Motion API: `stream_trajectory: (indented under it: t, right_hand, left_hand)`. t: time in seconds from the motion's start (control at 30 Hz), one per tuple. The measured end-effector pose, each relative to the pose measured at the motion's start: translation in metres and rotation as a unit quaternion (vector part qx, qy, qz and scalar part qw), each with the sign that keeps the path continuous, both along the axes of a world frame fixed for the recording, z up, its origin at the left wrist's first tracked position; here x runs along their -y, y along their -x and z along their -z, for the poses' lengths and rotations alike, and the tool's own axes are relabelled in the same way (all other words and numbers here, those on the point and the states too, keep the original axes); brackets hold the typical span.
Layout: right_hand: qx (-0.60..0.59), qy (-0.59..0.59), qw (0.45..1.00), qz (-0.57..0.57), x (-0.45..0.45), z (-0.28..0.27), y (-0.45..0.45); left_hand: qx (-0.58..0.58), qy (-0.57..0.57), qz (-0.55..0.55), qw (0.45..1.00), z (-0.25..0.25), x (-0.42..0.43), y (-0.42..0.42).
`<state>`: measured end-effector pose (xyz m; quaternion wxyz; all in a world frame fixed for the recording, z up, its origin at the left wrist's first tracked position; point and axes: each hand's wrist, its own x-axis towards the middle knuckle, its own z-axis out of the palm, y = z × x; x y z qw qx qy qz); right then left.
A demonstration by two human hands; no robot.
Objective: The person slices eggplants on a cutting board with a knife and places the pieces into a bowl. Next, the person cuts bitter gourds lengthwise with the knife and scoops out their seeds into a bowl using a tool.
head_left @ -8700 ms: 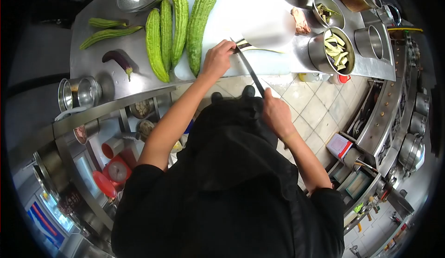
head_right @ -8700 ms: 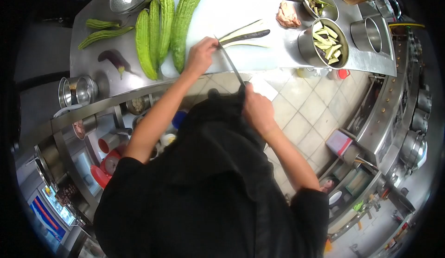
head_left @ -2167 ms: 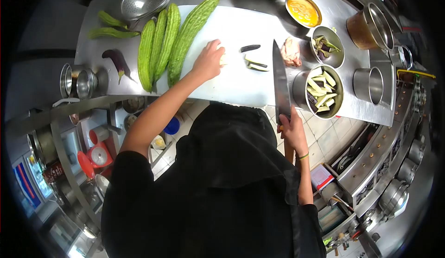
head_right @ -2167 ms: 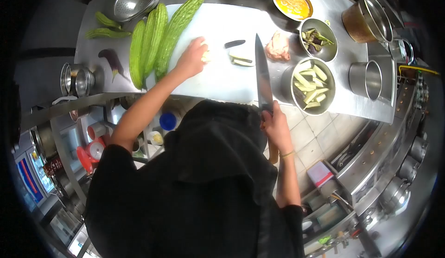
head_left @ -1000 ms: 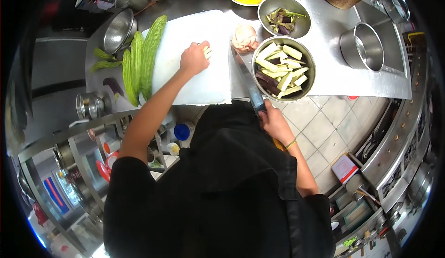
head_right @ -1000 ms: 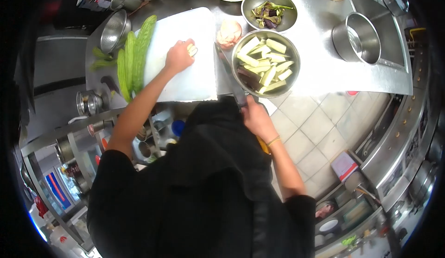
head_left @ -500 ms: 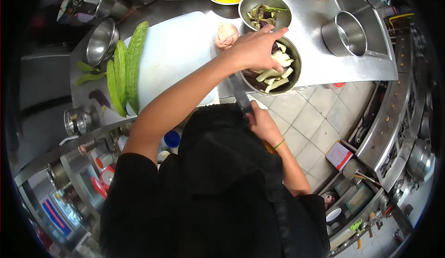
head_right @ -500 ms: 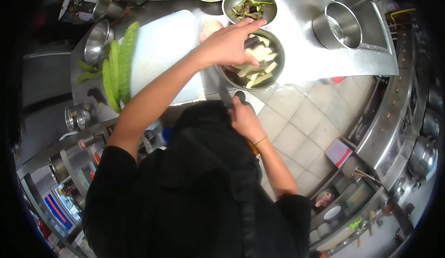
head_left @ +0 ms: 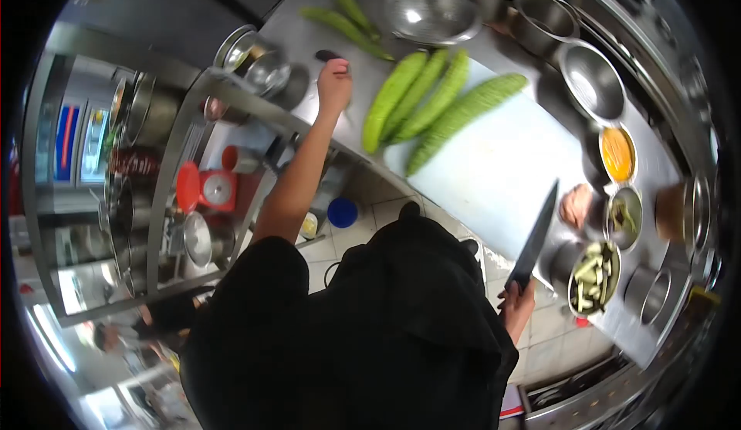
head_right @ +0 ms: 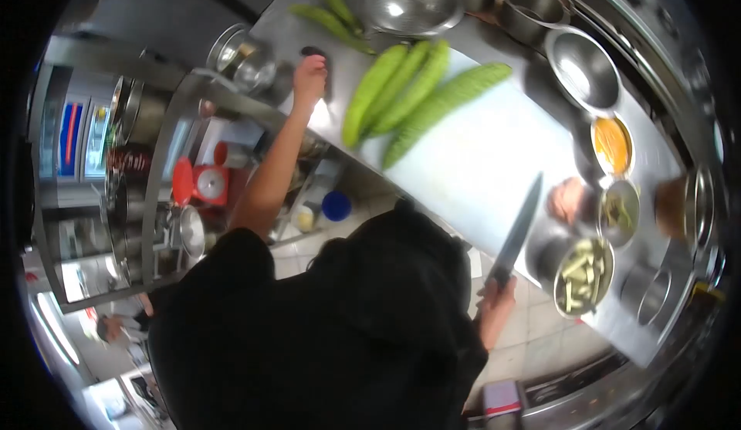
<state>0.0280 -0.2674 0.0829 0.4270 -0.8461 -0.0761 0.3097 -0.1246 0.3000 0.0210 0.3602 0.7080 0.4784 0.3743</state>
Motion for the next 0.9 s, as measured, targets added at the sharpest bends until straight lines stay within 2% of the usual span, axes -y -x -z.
stream_trajectory:
  t: [0.03, 0.1, 0.17, 0.27, 0.33, 0.37, 0.4, 0.43, 0.47, 0.5, 0.53, 0.6, 0.63, 0.67, 0.73, 0.77, 0.9]
  right_hand:
    - [0.007, 0.004, 1.0, -0.019, -0.01, 0.0, 0.005]
    - [0.004, 0.043, 0.999, 0.014, -0.026, 0.006, 0.01]
    - [0.032, 0.099, 0.994, 0.014, -0.028, 0.012, 0.009]
    - [0.08, 0.192, 0.978, 0.024, -0.046, -0.006, 0.015]
    - [0.128, 0.221, 0.966, -0.026, -0.047, -0.006, 0.019]
    - [0.088, 0.25, 0.964, -0.029, -0.069, -0.029, 0.026]
    - [0.037, 0.225, 0.974, -0.009, -0.068, -0.029, 0.027]
    - [0.043, 0.135, 0.99, 0.011, -0.05, -0.013, 0.027]
    - [0.053, 0.042, 0.997, 0.034, -0.031, 0.007, 0.029]
    - [0.056, -0.013, 0.997, 0.049, -0.025, 0.018, 0.031]
    - [0.06, -0.06, 0.994, 0.071, -0.025, 0.015, 0.036]
    - [-0.053, -0.019, 0.987, 0.151, -0.028, 0.012, 0.037]
    - [-0.065, -0.063, 0.981, 0.172, -0.029, 0.015, 0.035]
    - [-0.073, -0.114, 0.973, 0.185, -0.031, 0.022, 0.031]
    - [-0.123, -0.123, 0.965, 0.195, -0.033, 0.013, 0.013]
    - [-0.119, -0.121, 0.964, 0.207, -0.03, 0.02, 0.002]
    - [-0.107, -0.153, 0.958, 0.217, -0.015, 0.044, -0.037]
  left_hand:
    - [0.007, 0.004, -0.019, 1.0, 0.004, -0.018, 0.021]
    - [-0.219, -0.1, -0.114, 0.964, 0.019, -0.045, 0.041]
    - [-0.211, -0.06, -0.105, 0.97, 0.029, -0.055, 0.037]
    - [-0.225, 0.022, -0.079, 0.971, 0.023, -0.062, 0.017]
    - [-0.213, 0.049, -0.09, 0.972, 0.024, -0.066, -0.002]
    - [-0.157, -0.032, -0.105, 0.981, 0.06, -0.087, -0.003]
    - [-0.127, -0.001, -0.096, 0.987, 0.041, -0.081, -0.002]
    - [-0.025, -0.033, -0.059, 0.997, 0.018, -0.065, 0.001]
    - [0.075, -0.063, 0.052, 0.994, 0.02, -0.063, 0.01]
    - [0.094, -0.13, 0.096, 0.982, -0.007, -0.037, 0.003]
    - [0.119, 0.011, 0.135, 0.984, -0.057, 0.007, -0.008]
    - [0.098, 0.047, 0.327, 0.939, -0.107, 0.085, -0.038]
    - [0.084, 0.06, 0.426, 0.899, -0.117, 0.119, -0.056]
    - [0.074, 0.095, 0.491, 0.862, -0.12, 0.157, -0.076]
    - [0.027, -0.011, 0.582, 0.813, -0.11, 0.22, -0.106]
    - [0.005, 0.005, 0.617, 0.787, -0.1, 0.244, -0.121]
    - [-0.102, -0.087, 0.676, 0.725, -0.021, 0.283, -0.167]
